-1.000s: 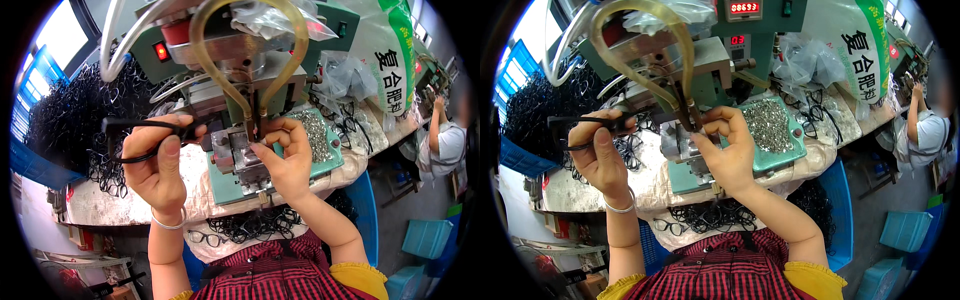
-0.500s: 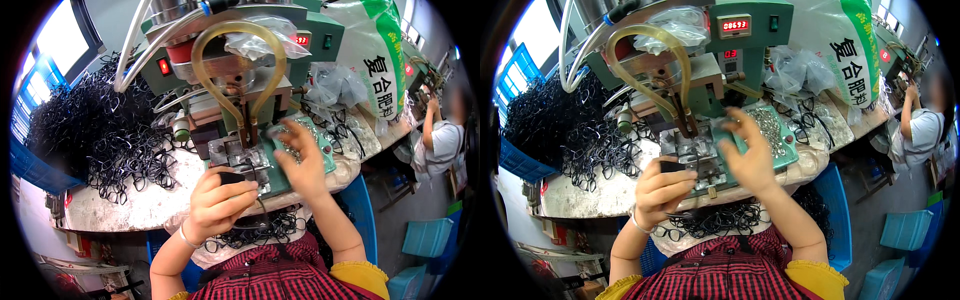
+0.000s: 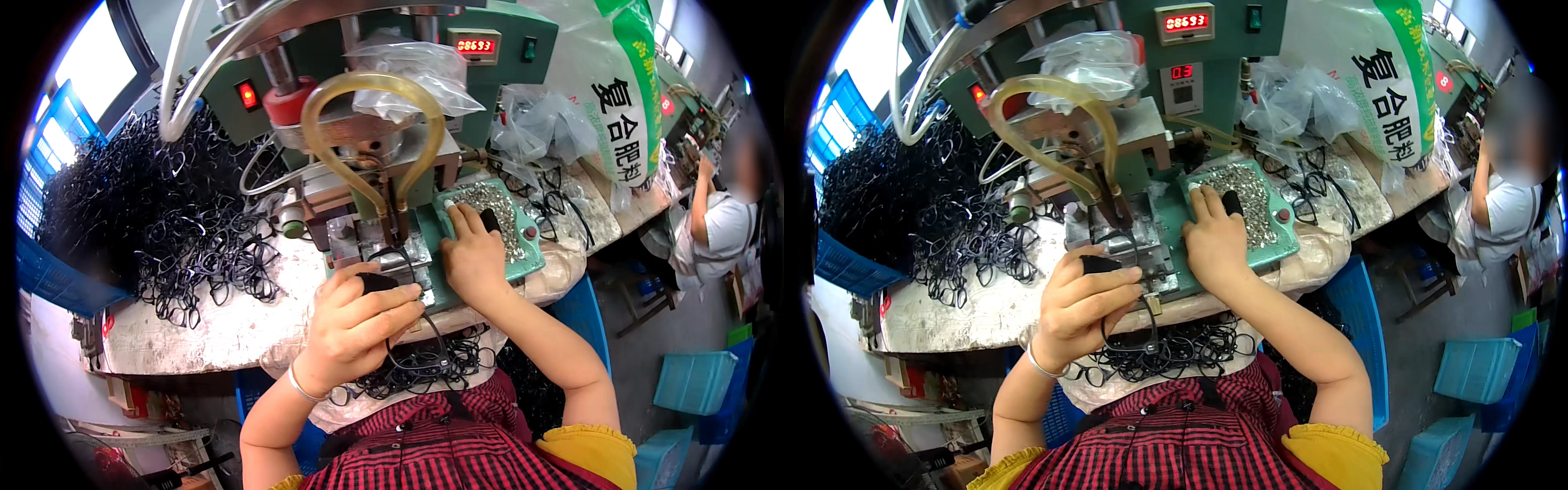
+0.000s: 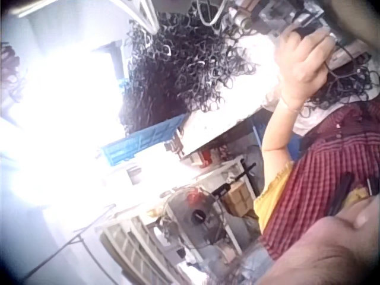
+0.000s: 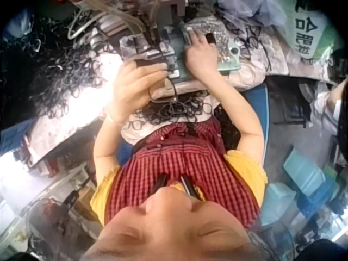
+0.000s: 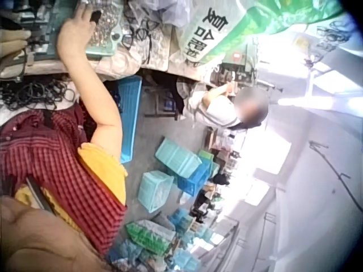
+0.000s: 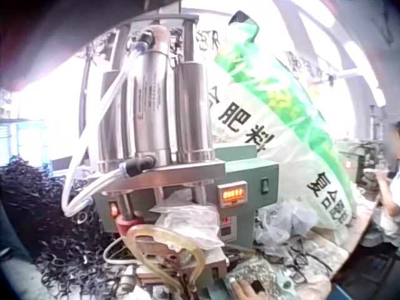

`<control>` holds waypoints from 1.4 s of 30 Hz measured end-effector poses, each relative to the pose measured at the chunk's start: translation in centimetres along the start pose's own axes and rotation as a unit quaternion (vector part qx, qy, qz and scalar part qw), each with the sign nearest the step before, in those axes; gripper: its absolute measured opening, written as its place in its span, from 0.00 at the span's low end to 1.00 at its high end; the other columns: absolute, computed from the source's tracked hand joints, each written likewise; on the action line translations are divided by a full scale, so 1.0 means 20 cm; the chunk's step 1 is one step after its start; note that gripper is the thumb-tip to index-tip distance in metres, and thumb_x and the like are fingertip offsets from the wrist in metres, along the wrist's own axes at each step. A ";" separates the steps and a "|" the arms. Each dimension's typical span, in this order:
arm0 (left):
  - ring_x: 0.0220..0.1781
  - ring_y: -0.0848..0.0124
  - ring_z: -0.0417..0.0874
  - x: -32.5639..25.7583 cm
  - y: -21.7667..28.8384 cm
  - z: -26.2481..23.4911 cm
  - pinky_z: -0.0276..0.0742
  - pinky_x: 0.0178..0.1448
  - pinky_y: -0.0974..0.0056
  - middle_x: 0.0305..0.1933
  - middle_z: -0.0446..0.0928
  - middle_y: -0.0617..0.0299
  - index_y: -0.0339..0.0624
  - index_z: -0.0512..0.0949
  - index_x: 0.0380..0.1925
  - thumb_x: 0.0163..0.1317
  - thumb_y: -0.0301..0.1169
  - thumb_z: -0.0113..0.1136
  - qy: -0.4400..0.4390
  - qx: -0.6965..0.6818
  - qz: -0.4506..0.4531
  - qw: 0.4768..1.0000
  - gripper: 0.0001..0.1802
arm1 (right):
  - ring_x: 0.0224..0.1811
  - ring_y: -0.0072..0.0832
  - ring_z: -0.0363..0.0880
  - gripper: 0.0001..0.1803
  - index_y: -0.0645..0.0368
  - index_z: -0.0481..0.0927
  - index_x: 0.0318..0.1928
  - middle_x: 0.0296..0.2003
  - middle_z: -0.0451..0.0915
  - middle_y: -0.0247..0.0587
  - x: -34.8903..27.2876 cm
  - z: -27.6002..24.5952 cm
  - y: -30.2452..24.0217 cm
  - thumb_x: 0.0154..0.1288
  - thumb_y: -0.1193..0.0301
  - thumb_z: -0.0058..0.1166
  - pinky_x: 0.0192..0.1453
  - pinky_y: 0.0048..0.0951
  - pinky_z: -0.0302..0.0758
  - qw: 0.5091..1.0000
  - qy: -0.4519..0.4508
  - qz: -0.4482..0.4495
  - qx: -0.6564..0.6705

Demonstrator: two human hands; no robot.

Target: The person assembles eyeglasses by inserting small metal components into the temples of black frames using a pneumatic press. They repeatedly pick up frames and components, position them under the press, and activate the machine to secure the parts.

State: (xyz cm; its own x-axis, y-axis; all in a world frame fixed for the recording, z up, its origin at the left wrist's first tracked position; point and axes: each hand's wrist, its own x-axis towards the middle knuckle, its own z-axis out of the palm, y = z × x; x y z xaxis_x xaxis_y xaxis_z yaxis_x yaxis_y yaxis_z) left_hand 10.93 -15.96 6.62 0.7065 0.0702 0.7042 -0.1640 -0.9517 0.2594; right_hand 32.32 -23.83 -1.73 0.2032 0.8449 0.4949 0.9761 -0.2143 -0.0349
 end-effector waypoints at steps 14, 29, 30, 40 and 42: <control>0.51 0.68 0.81 -0.60 -0.14 -0.47 0.76 0.58 0.64 0.50 0.80 0.55 0.33 0.75 0.51 0.75 0.24 0.47 0.445 0.023 -0.353 0.823 0.11 | 0.36 0.35 0.83 0.09 0.61 0.82 0.40 0.35 0.84 0.43 -0.03 0.00 0.18 0.57 0.77 0.60 0.44 0.33 0.78 0.901 0.092 0.243 0.347; 0.42 0.51 0.82 -0.70 -1.12 -0.28 0.78 0.46 0.51 0.40 0.79 0.54 0.45 0.83 0.37 0.56 0.47 0.68 -0.056 0.432 -0.469 0.768 0.18 | 0.40 0.39 0.81 0.07 0.62 0.85 0.38 0.33 0.83 0.44 -0.27 -0.10 0.22 0.57 0.80 0.60 0.49 0.34 0.74 0.920 0.156 0.265 0.245; 0.42 0.51 0.82 -0.69 -1.11 -0.31 0.79 0.44 0.50 0.39 0.79 0.53 0.45 0.83 0.35 0.57 0.44 0.67 -0.085 0.406 -0.474 0.777 0.15 | 0.40 0.38 0.81 0.07 0.62 0.85 0.38 0.34 0.83 0.44 -0.32 -0.12 0.22 0.57 0.80 0.60 0.49 0.34 0.74 0.914 0.153 0.280 0.251; 0.23 0.77 0.80 -0.52 -0.90 -0.32 0.71 0.23 0.73 0.26 0.81 0.61 0.38 0.73 0.37 0.72 0.30 0.56 0.086 -0.081 -0.540 0.833 0.07 | 0.41 0.30 0.82 0.12 0.64 0.80 0.42 0.36 0.83 0.40 0.12 -0.22 -0.12 0.55 0.80 0.62 0.48 0.29 0.76 0.836 0.145 0.134 0.511; 0.30 0.74 0.83 -0.64 -0.80 -0.20 0.81 0.31 0.72 0.35 0.81 0.57 0.37 0.73 0.43 0.75 0.30 0.52 0.216 -0.166 -0.479 0.834 0.07 | 0.42 0.24 0.81 0.16 0.66 0.76 0.47 0.39 0.82 0.39 0.17 -0.17 -0.19 0.57 0.80 0.62 0.50 0.25 0.76 0.785 0.132 0.152 0.586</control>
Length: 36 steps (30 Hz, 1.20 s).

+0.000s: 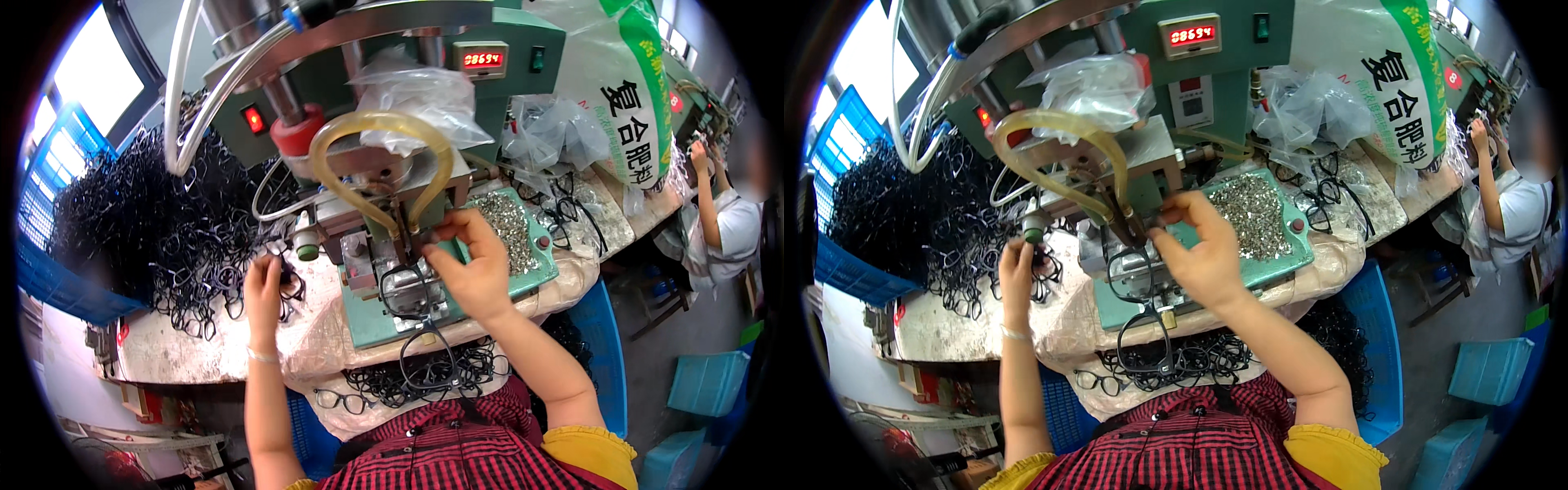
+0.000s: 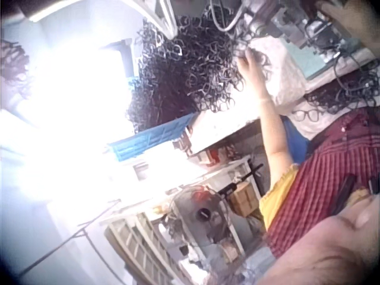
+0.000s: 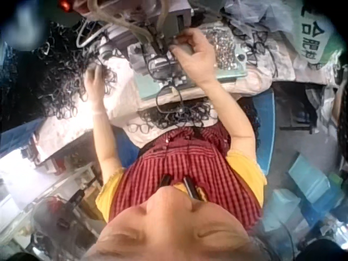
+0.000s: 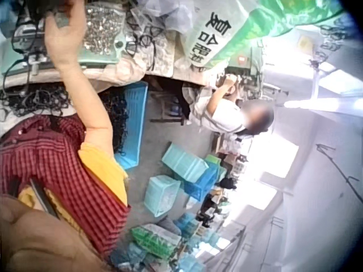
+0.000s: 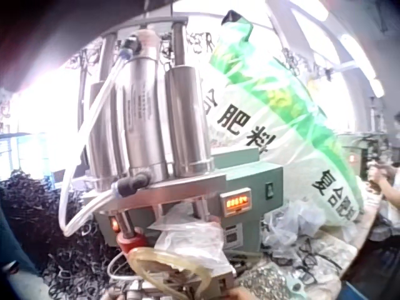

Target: The person assembles eyeglasses by inserting small metal components into the temples of black frames using a pneumatic press. They repeatedly pick up frames and components, position them under the press, and activate the machine to secure the parts.

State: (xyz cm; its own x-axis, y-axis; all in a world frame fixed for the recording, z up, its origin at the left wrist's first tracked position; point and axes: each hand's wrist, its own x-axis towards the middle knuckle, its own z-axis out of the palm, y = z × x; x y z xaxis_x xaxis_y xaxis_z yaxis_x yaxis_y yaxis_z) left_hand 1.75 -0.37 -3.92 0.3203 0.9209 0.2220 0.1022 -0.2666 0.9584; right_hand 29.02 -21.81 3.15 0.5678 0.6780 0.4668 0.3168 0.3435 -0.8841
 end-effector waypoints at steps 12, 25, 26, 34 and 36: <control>0.42 0.60 0.84 -0.26 0.88 0.39 0.87 0.45 0.57 0.46 0.80 0.42 0.32 0.72 0.42 0.71 0.22 0.52 -0.035 -0.157 0.373 0.914 0.04 | 0.49 0.24 0.80 0.28 0.67 0.67 0.61 0.47 0.81 0.44 -0.06 0.11 -0.13 0.61 0.83 0.59 0.61 0.26 0.70 0.968 0.021 0.117 0.222; 0.40 0.62 0.84 -0.45 0.71 0.58 0.78 0.57 0.48 0.42 0.86 0.61 0.46 0.85 0.36 0.54 0.30 0.72 -0.198 0.152 0.489 0.836 0.10 | 0.49 0.26 0.76 0.22 0.61 0.76 0.59 0.46 0.80 0.39 0.01 -0.43 0.23 0.63 0.80 0.57 0.58 0.29 0.72 0.968 0.217 -0.035 -0.122; 0.39 0.62 0.84 -0.45 0.72 0.59 0.78 0.57 0.48 0.42 0.86 0.61 0.45 0.85 0.36 0.54 0.30 0.72 -0.203 0.151 0.485 0.837 0.10 | 0.49 0.29 0.76 0.21 0.62 0.77 0.56 0.46 0.80 0.40 -0.02 -0.47 0.28 0.62 0.78 0.59 0.58 0.31 0.72 0.964 0.205 0.005 -0.170; 0.38 0.63 0.83 -0.45 0.75 0.58 0.78 0.57 0.48 0.41 0.86 0.60 0.45 0.85 0.37 0.53 0.27 0.72 -0.215 0.161 0.469 0.841 0.10 | 0.66 0.43 0.70 0.04 0.49 0.88 0.26 0.58 0.78 0.41 -0.08 -0.26 0.30 0.46 0.72 0.65 0.53 0.44 0.75 0.886 -0.090 -0.110 -0.442; 0.40 0.61 0.84 -0.47 0.75 0.58 0.78 0.58 0.47 0.41 0.86 0.60 0.44 0.85 0.36 0.52 0.26 0.73 -0.203 0.169 0.467 0.844 0.10 | 0.68 0.43 0.68 0.03 0.47 0.88 0.25 0.59 0.78 0.40 -0.04 -0.23 0.31 0.46 0.71 0.64 0.50 0.43 0.76 0.850 -0.138 -0.138 -0.489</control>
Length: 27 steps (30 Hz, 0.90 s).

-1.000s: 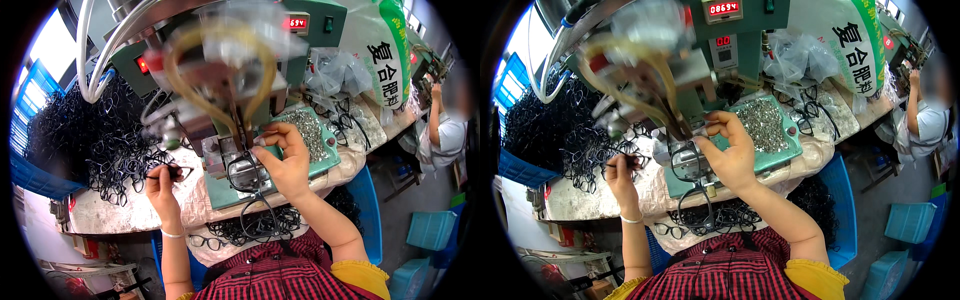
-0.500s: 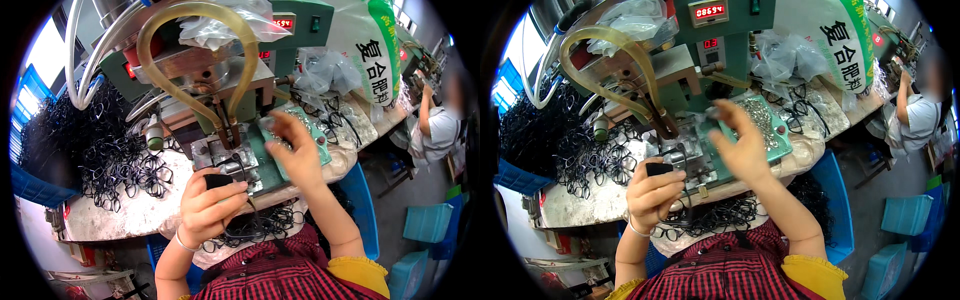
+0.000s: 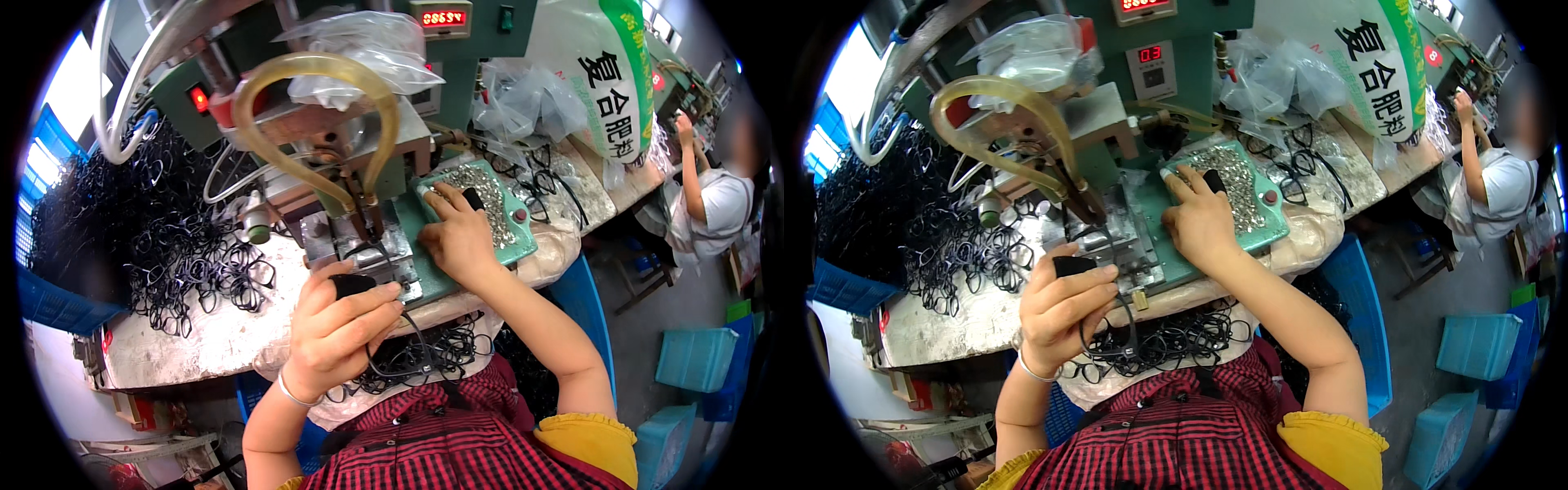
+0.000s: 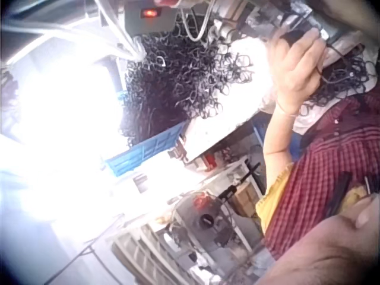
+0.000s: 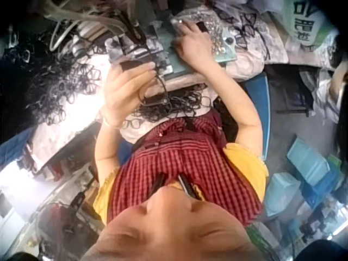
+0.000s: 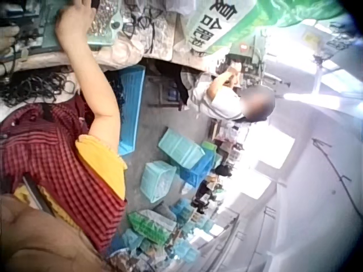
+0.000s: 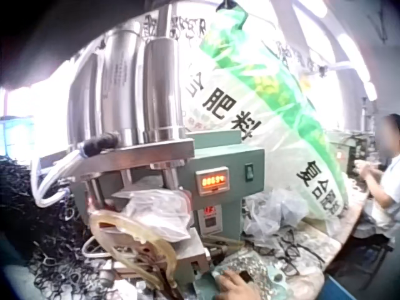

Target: The person assembles eyeglasses by inserting small metal components into the temples of black frames using a pneumatic press. They repeatedly pick up frames and components, position them under the press, and activate the machine to secure the parts.

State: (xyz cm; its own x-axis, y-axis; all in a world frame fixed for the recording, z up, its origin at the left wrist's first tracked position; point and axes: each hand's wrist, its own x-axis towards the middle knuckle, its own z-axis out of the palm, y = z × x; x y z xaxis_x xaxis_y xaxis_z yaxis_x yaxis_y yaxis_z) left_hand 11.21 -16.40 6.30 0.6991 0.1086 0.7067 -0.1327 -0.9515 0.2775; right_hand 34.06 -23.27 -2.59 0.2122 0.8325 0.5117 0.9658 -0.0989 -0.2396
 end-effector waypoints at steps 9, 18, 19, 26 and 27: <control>0.50 0.55 0.86 -0.08 0.04 0.08 0.72 0.68 0.44 0.45 0.86 0.54 0.42 0.83 0.40 0.55 0.23 0.69 0.047 -0.011 -0.052 0.998 0.12 | 0.69 0.40 0.68 0.05 0.47 0.88 0.25 0.61 0.77 0.39 0.06 0.04 0.02 0.51 0.69 0.59 0.48 0.40 0.74 0.991 -0.058 -0.098 -0.071; 0.58 0.58 0.81 -0.51 -0.13 -0.20 0.74 0.66 0.57 0.53 0.81 0.50 0.32 0.77 0.48 0.58 0.14 0.57 0.248 0.187 -0.250 0.917 0.17 | 0.37 0.38 0.84 0.08 0.57 0.84 0.36 0.31 0.84 0.39 0.03 -0.02 0.04 0.52 0.75 0.63 0.40 0.40 0.79 0.991 0.104 -0.008 0.085; 0.54 0.65 0.81 -0.52 -0.27 -0.29 0.74 0.61 0.63 0.51 0.80 0.53 0.31 0.78 0.48 0.66 0.18 0.55 0.351 0.082 -0.307 0.881 0.12 | 0.35 0.36 0.85 0.07 0.60 0.85 0.37 0.31 0.85 0.40 0.02 -0.04 0.03 0.56 0.76 0.63 0.41 0.35 0.80 0.978 0.116 0.101 0.144; 0.43 0.51 0.78 -0.51 -0.93 -0.49 0.74 0.48 0.52 0.37 0.78 0.54 0.42 0.79 0.34 0.55 0.25 0.62 -0.062 0.394 -0.338 0.852 0.06 | 0.35 0.29 0.84 0.09 0.62 0.85 0.41 0.34 0.86 0.42 0.05 -0.08 0.07 0.60 0.74 0.60 0.45 0.28 0.78 0.898 0.091 0.272 0.335; 0.42 0.51 0.77 -0.59 -0.99 -0.48 0.74 0.48 0.51 0.36 0.77 0.55 0.42 0.79 0.33 0.54 0.25 0.62 -0.022 0.406 -0.390 0.826 0.06 | 0.36 0.29 0.84 0.09 0.62 0.85 0.40 0.34 0.86 0.41 0.02 -0.11 0.04 0.59 0.74 0.61 0.45 0.28 0.78 0.896 0.106 0.276 0.332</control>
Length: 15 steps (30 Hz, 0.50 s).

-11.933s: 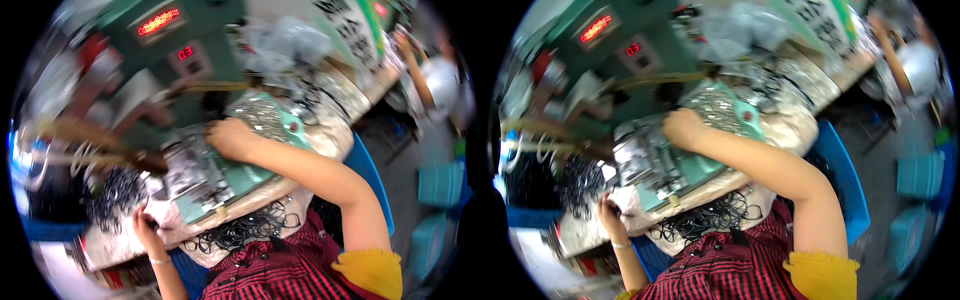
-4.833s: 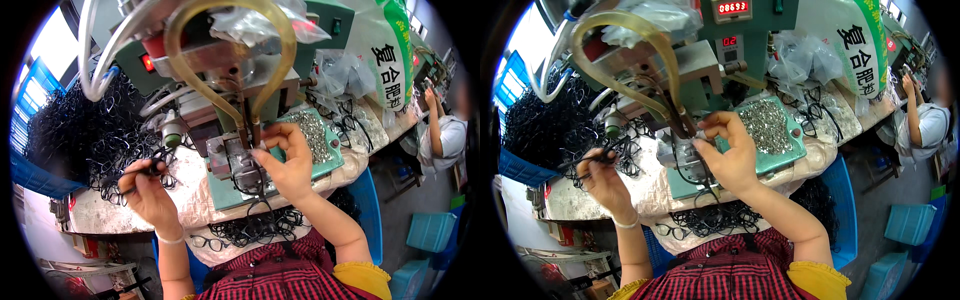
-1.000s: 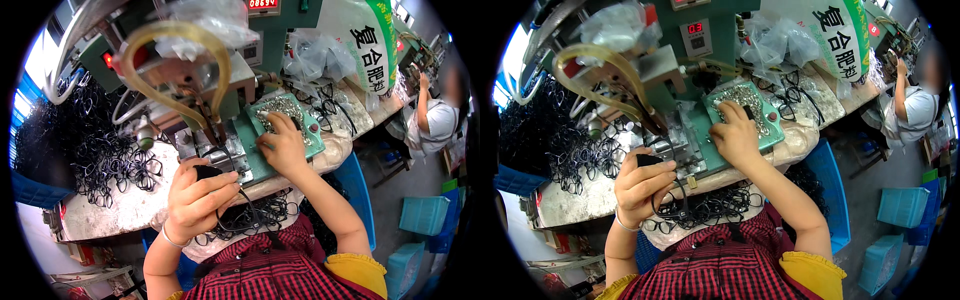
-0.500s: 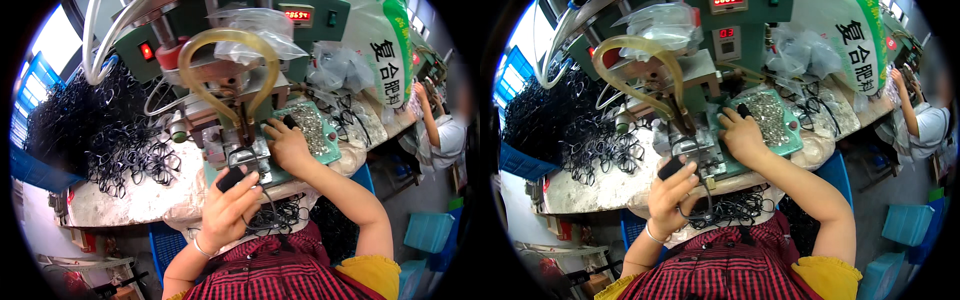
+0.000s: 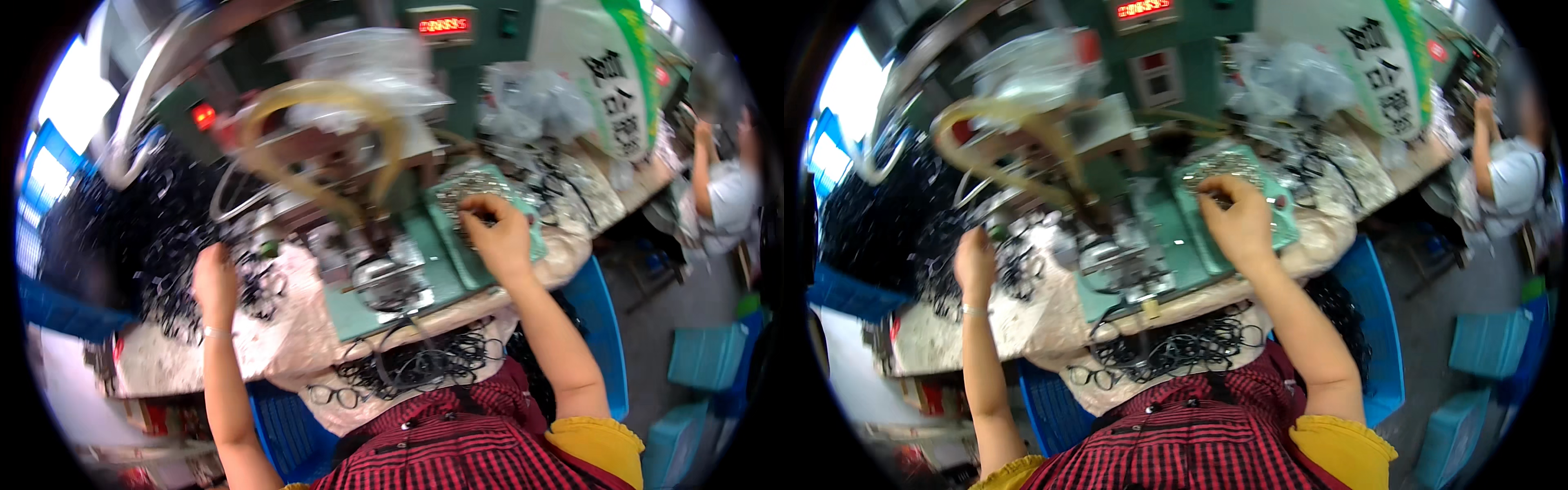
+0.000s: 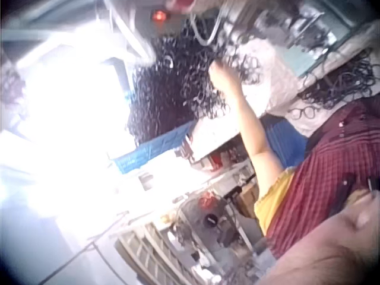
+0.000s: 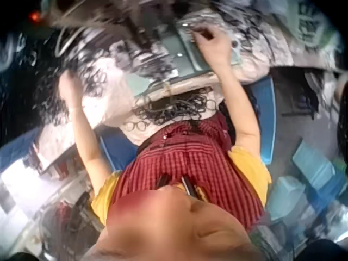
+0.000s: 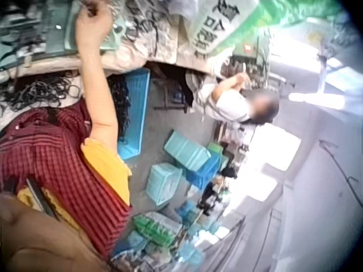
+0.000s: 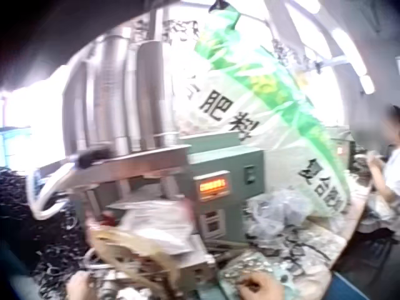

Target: The person assembles eyeglasses by inserting small metal components into the temples of black frames using a pneumatic press. They repeatedly pick up frames and components, position them under the press, and activate the machine to secure the parts.

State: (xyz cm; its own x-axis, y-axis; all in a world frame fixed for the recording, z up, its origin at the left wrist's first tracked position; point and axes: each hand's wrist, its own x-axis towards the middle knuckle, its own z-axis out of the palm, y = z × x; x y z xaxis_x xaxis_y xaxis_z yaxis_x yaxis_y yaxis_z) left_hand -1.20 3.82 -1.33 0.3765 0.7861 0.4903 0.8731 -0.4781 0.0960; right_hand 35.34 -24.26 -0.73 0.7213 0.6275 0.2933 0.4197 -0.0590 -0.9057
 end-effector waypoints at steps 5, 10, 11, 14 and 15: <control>0.43 0.44 0.76 -0.09 0.05 0.12 0.72 0.48 0.47 0.39 0.74 0.46 0.36 0.76 0.36 0.52 0.25 0.65 -0.008 -0.033 0.148 0.988 0.12 | 0.39 0.31 0.84 0.07 0.61 0.86 0.37 0.35 0.86 0.41 -0.19 -0.17 0.11 0.56 0.76 0.63 0.48 0.29 0.77 0.997 0.077 0.006 0.010; 0.49 0.47 0.78 -0.12 0.10 0.20 0.75 0.54 0.51 0.44 0.79 0.44 0.39 0.85 0.31 0.52 0.31 0.69 -0.133 0.001 0.035 0.991 0.08 | 0.40 0.37 0.83 0.06 0.60 0.83 0.36 0.35 0.85 0.42 -0.13 -0.04 -0.20 0.55 0.77 0.62 0.47 0.35 0.76 0.982 -0.021 -0.180 0.050; 0.50 0.44 0.77 -0.12 0.09 0.18 0.73 0.57 0.50 0.48 0.78 0.42 0.40 0.86 0.31 0.53 0.32 0.68 -0.037 0.015 0.098 0.994 0.09 | 0.40 0.37 0.83 0.07 0.60 0.83 0.36 0.35 0.85 0.42 -0.11 0.01 -0.26 0.55 0.77 0.62 0.46 0.35 0.76 0.974 -0.036 -0.213 0.070; 0.57 0.40 0.75 -0.13 0.14 0.06 0.64 0.66 0.48 0.61 0.75 0.40 0.38 0.84 0.34 0.63 0.32 0.60 0.078 0.021 0.131 0.988 0.09 | 0.40 0.35 0.84 0.16 0.62 0.79 0.45 0.35 0.83 0.44 -0.09 0.18 -0.32 0.54 0.77 0.63 0.47 0.34 0.76 0.976 -0.045 -0.126 0.171; 0.56 0.42 0.76 -0.16 0.19 -0.04 0.63 0.66 0.49 0.60 0.76 0.41 0.37 0.83 0.33 0.64 0.31 0.58 0.115 -0.046 0.125 0.984 0.09 | 0.40 0.33 0.84 0.17 0.62 0.78 0.47 0.35 0.83 0.43 -0.11 0.20 -0.34 0.54 0.77 0.63 0.47 0.33 0.76 0.976 -0.037 -0.105 0.185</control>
State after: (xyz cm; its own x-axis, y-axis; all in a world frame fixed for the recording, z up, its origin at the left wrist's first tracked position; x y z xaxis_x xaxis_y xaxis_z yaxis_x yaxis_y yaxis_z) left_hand 0.74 -0.80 -1.85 0.4861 0.5353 0.6908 0.7268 -0.6866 0.0207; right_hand 28.73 -22.04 3.53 0.5934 0.6504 0.4742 0.3168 0.3529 -0.8804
